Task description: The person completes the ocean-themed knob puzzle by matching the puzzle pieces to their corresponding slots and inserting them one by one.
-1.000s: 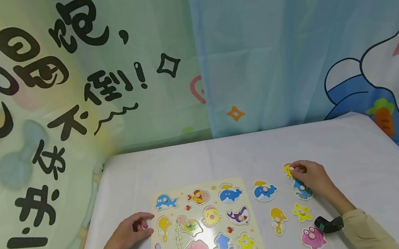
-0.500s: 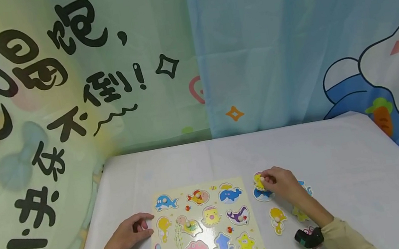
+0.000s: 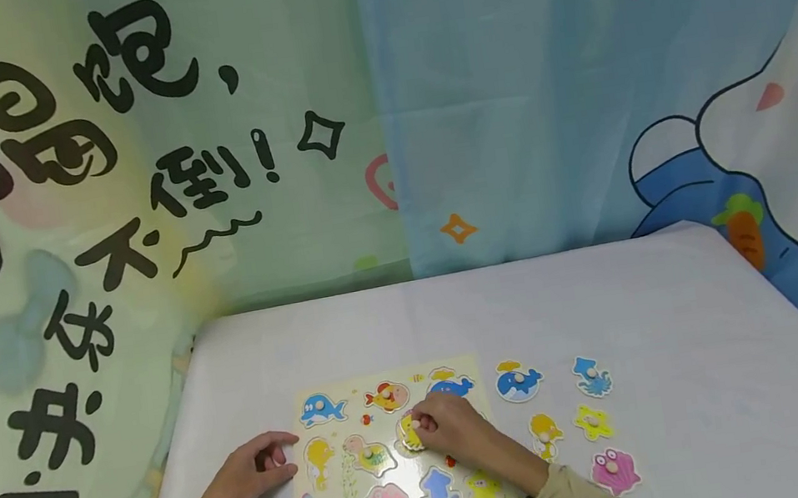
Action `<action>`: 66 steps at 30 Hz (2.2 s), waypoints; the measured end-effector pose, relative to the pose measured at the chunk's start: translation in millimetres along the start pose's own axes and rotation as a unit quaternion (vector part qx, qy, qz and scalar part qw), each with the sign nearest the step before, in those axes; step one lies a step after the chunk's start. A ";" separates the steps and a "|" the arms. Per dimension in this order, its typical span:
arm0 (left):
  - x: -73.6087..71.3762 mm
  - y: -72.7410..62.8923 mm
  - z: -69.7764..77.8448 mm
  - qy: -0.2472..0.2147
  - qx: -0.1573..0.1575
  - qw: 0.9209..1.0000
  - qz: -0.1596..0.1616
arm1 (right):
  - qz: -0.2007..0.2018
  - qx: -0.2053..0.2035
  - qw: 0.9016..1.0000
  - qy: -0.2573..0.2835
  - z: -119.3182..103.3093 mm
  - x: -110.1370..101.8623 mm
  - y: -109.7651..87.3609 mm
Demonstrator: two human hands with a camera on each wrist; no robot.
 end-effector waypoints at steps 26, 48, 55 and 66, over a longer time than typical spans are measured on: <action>-0.8 -1.9 2.3 0.007 -0.007 1.000 0.002 | -0.007 0.048 0.998 -0.029 -17.0 13.0 2.7; -3.9 -6.1 1.3 0.002 0.014 1.000 -0.006 | -0.035 0.057 0.998 0.000 -15.1 14.5 3.7; -4.1 -6.5 1.2 -0.002 0.020 1.000 -0.008 | -0.044 0.066 0.997 -0.003 -17.1 14.8 0.7; -2.2 -5.1 2.1 -0.009 0.026 1.000 -0.008 | -0.067 0.084 0.994 0.017 -10.7 8.1 -5.0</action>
Point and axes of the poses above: each hand's wrist, its own y-axis towards the middle knuckle, its own x-axis out of the palm, z = x × y, the point moved 1 cm from there along y, towards the middle knuckle, and after that the axes turned 14 degrees about -z, right-handed, at the moved point
